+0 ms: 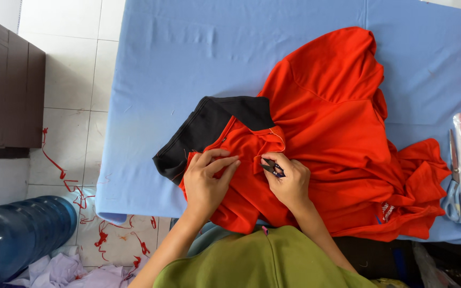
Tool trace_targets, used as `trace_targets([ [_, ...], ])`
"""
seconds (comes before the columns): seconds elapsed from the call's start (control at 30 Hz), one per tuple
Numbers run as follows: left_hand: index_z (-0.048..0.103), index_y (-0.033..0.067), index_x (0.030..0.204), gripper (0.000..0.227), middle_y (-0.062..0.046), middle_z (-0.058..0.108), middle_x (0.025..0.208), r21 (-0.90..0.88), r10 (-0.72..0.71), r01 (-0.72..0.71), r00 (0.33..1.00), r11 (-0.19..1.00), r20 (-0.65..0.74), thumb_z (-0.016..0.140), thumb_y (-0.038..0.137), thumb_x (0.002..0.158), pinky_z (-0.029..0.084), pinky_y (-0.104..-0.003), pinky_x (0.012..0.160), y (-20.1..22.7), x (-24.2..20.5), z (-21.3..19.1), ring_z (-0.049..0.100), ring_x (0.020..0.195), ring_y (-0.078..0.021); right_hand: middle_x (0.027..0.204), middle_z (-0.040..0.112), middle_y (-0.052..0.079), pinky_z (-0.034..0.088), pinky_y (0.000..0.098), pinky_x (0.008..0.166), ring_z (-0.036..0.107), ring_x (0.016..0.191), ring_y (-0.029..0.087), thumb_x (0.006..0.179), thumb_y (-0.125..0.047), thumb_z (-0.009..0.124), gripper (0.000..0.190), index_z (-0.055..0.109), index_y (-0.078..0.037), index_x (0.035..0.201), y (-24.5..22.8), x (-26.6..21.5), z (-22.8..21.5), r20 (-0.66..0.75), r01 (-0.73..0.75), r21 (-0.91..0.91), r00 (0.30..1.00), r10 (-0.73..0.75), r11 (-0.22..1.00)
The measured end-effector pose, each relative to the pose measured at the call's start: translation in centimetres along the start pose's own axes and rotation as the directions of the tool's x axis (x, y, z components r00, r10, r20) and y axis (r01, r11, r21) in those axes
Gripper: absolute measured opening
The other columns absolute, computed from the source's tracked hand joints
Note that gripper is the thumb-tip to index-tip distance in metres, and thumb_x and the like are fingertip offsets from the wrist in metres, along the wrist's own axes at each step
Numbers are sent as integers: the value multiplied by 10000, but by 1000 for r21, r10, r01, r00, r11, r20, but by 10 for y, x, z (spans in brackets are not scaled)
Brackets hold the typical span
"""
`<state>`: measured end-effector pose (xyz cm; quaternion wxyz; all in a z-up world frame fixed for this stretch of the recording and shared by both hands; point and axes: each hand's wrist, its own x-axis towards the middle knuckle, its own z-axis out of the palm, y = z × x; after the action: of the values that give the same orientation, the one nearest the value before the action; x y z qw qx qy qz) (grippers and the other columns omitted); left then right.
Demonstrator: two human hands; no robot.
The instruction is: The person uses a small blade to cut loose threads from the collar, sleeve, and hem of a red long-sleeved shirt laid on a blue table. The shirt is repositioned and smoothed between cuts to access different areas.
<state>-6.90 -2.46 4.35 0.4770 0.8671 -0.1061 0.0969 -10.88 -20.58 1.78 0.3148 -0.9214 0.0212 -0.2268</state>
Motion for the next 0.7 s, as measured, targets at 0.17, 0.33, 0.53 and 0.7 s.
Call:
trace_targets([
  [0.17, 754, 138, 795, 31, -32, 705, 857, -120, 18, -20, 1000, 993, -15, 725, 138, 785, 523, -265, 621, -4, -2, -13, 649, 710, -192, 375, 377, -17, 478, 305, 489, 506, 382, 232, 759, -153, 729, 80, 684, -202, 804, -4, 2, 0, 3, 12, -10, 1000, -12, 1000],
  [0.33, 739, 84, 815, 48, -79, 684, 849, -52, 144, -144, 990, 988, -1, 694, 99, 815, 534, -274, 638, -10, -8, -17, 659, 735, -216, 383, 394, -3, 478, 316, 490, 511, 394, 244, 767, -155, 725, 65, 678, -187, 799, -16, 7, -7, 24, -2, 4, 1000, 2, 1000],
  [0.53, 711, 107, 839, 96, -57, 641, 815, 146, 235, -234, 972, 961, 10, 631, 144, 877, 514, -262, 589, -18, -15, -11, 615, 686, -213, 475, 527, 79, 498, 371, 499, 596, 501, 286, 795, -248, 693, 159, 663, -145, 912, -46, 9, -17, 197, -152, 118, 972, 127, 981],
  [0.7, 646, 92, 810, 134, -41, 575, 780, 263, 261, -273, 962, 925, 81, 573, 158, 901, 500, -274, 541, -26, -14, -6, 574, 658, -209, 579, 622, 110, 542, 357, 536, 666, 574, 277, 856, -215, 623, 140, 619, -96, 929, -56, -3, -1, 406, 4, -5, 914, -2, 1000],
])
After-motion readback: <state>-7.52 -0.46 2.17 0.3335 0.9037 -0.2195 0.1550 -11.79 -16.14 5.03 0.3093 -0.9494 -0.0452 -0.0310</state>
